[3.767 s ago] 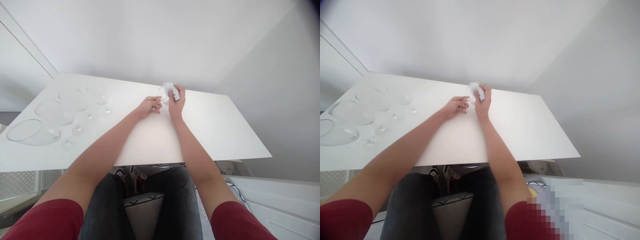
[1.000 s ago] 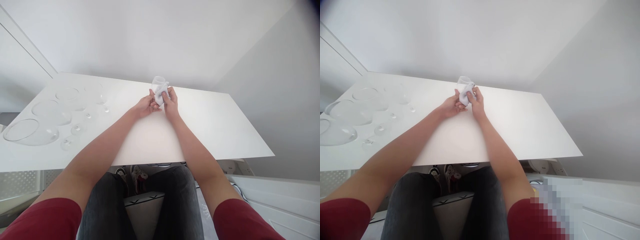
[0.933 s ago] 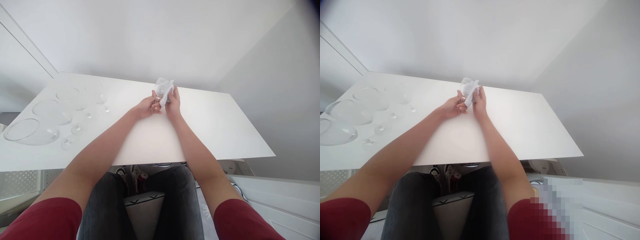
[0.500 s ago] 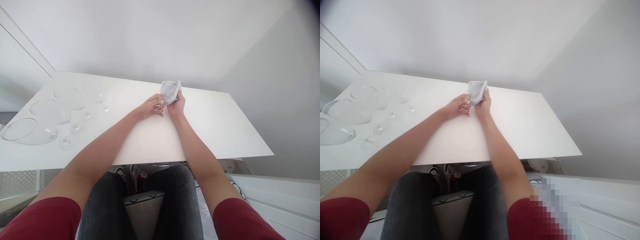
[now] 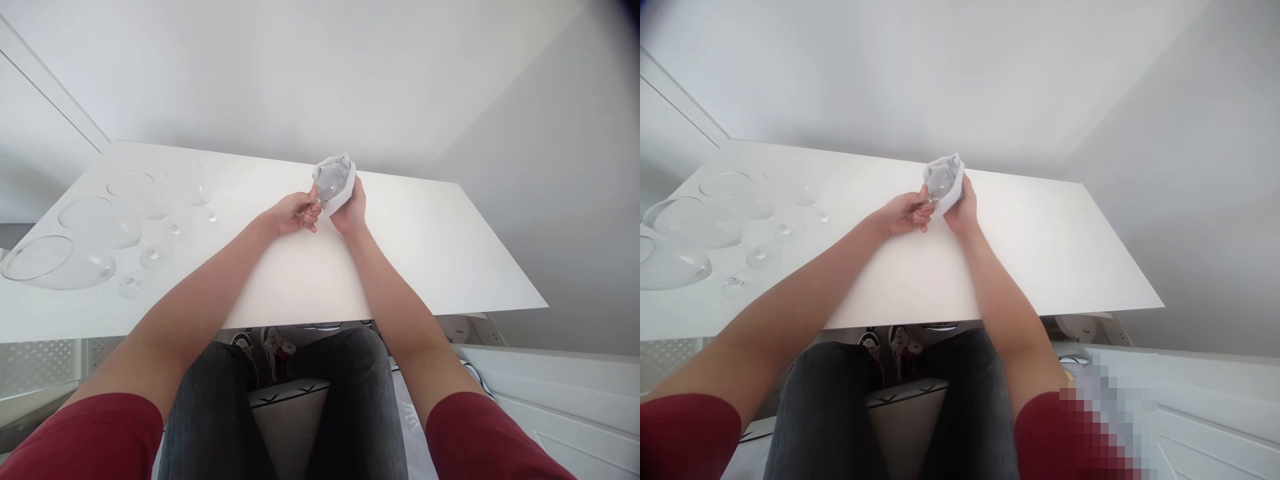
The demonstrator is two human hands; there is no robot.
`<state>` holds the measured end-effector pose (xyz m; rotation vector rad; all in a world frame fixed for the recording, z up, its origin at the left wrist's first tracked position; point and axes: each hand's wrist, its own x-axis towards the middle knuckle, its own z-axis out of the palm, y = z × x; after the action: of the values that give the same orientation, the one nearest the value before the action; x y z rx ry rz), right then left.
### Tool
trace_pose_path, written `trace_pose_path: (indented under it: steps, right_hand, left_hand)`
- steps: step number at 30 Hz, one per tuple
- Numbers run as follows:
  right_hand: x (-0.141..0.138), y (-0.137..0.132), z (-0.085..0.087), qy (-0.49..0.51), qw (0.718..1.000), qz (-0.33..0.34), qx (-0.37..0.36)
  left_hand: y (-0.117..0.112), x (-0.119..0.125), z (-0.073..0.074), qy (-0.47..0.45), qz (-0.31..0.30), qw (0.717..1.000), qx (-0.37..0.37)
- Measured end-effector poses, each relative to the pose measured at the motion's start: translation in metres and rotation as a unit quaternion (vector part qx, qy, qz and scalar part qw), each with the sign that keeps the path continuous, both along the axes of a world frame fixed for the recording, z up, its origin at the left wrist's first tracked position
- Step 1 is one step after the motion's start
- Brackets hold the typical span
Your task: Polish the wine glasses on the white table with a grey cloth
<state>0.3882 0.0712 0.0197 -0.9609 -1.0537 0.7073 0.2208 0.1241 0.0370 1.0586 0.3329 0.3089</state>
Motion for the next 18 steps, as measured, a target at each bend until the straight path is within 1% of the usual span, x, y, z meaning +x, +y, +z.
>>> trace_pose_path:
  steps: [2,3,5,7,9,11,13,14,15,16,18]
  right_hand:
    - [-0.003,0.000,-0.001,0.022,0.999,0.029,-0.008]
    - [-0.006,0.000,-0.002,0.030,0.999,0.030,-0.009]
    - [-0.012,-0.003,-0.001,0.027,1.000,0.006,0.007]
    - [-0.015,-0.007,0.001,0.002,0.999,-0.034,0.034]
    - [-0.014,-0.011,0.004,-0.031,0.995,-0.072,0.059]
    - [-0.012,-0.013,0.007,-0.040,0.994,-0.077,0.066]
    - [-0.011,-0.012,0.009,-0.019,0.998,-0.040,0.047]
    - [-0.011,-0.012,0.010,-0.005,0.999,-0.015,0.030]
    - [-0.012,-0.011,0.011,0.008,1.000,0.008,0.010]
    - [-0.014,-0.011,0.011,0.018,0.999,0.027,-0.009]
    - [-0.017,-0.009,0.013,0.037,0.997,0.052,-0.034]
  left_hand:
    - [0.000,0.002,-0.001,-0.020,0.043,0.999,0.015]
    - [0.000,0.004,-0.001,-0.027,0.063,0.997,0.026]
    - [-0.002,0.007,-0.004,-0.028,0.096,0.993,0.058]
    - [-0.003,0.009,-0.006,-0.021,0.115,0.989,0.092]
    - [-0.004,0.008,-0.007,-0.013,0.106,0.989,0.107]
    - [-0.003,0.005,-0.006,-0.003,0.056,0.994,0.089]
    - [-0.001,0.000,-0.004,0.006,-0.006,0.998,0.060]
    - [0.000,-0.001,-0.002,0.008,-0.026,0.998,0.051]
    - [0.001,-0.003,-0.001,0.007,-0.035,0.998,0.045]
    - [0.001,-0.003,0.000,0.004,-0.030,0.999,0.043]
    - [0.001,-0.001,0.000,-0.004,0.009,0.999,0.044]
